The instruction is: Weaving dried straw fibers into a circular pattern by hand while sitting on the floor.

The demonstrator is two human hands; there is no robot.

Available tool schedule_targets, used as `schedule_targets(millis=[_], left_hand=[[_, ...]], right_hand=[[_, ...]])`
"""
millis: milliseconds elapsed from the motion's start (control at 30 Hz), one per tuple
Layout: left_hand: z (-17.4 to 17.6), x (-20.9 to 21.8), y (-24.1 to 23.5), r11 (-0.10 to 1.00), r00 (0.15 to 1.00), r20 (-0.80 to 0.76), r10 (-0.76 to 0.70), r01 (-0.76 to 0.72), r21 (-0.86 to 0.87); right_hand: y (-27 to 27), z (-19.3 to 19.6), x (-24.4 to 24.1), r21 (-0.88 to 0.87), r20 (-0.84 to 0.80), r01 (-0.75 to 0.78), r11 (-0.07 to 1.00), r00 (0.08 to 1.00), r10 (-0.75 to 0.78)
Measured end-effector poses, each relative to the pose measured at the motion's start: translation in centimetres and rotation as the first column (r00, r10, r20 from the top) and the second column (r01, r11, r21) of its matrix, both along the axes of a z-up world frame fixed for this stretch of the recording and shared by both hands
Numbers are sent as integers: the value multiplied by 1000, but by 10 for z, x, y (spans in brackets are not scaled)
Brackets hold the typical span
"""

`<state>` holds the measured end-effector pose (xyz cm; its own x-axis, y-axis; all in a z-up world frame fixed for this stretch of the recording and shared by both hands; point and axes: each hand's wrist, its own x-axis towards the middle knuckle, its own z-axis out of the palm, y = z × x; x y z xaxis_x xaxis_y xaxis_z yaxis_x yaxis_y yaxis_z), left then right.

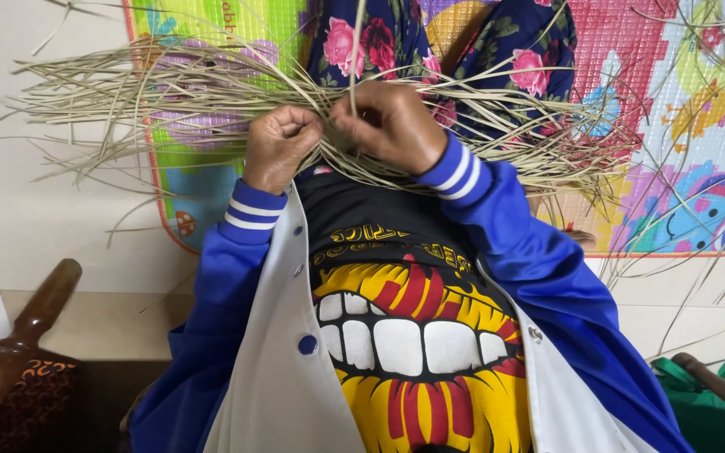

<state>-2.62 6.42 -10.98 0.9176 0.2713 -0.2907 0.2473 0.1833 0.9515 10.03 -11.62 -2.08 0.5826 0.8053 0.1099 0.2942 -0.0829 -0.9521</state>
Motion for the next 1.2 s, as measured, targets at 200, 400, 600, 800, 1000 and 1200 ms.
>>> schedule_targets(millis=[200,400,600,800,1000,1200], left_hand=[[11,1,6,996,997,-31,-76,74,-43],[9,0,2,999,998,-50,-36,34,-38],[14,2,0,999,997,-70,-30,31,16],[16,3,-4,995,980,-191,56,-39,90],[38,12,-14,971,987,-157,12,26,236],[24,11,-6,970,998,-44,-47,56,236]], right_hand=[[11,-35,-17,-237,519,251,939,849,-97],[8,-22,-22,-258,475,222,940,876,-77],[0,-22,-26,-418,427,155,895,903,43],[1,-35,-22,-339,167,123,933,983,-69],[16,-19,-11,-234,-20,245,941,966,-257],[15,6,14,108,-271,58,992,962,-27]])
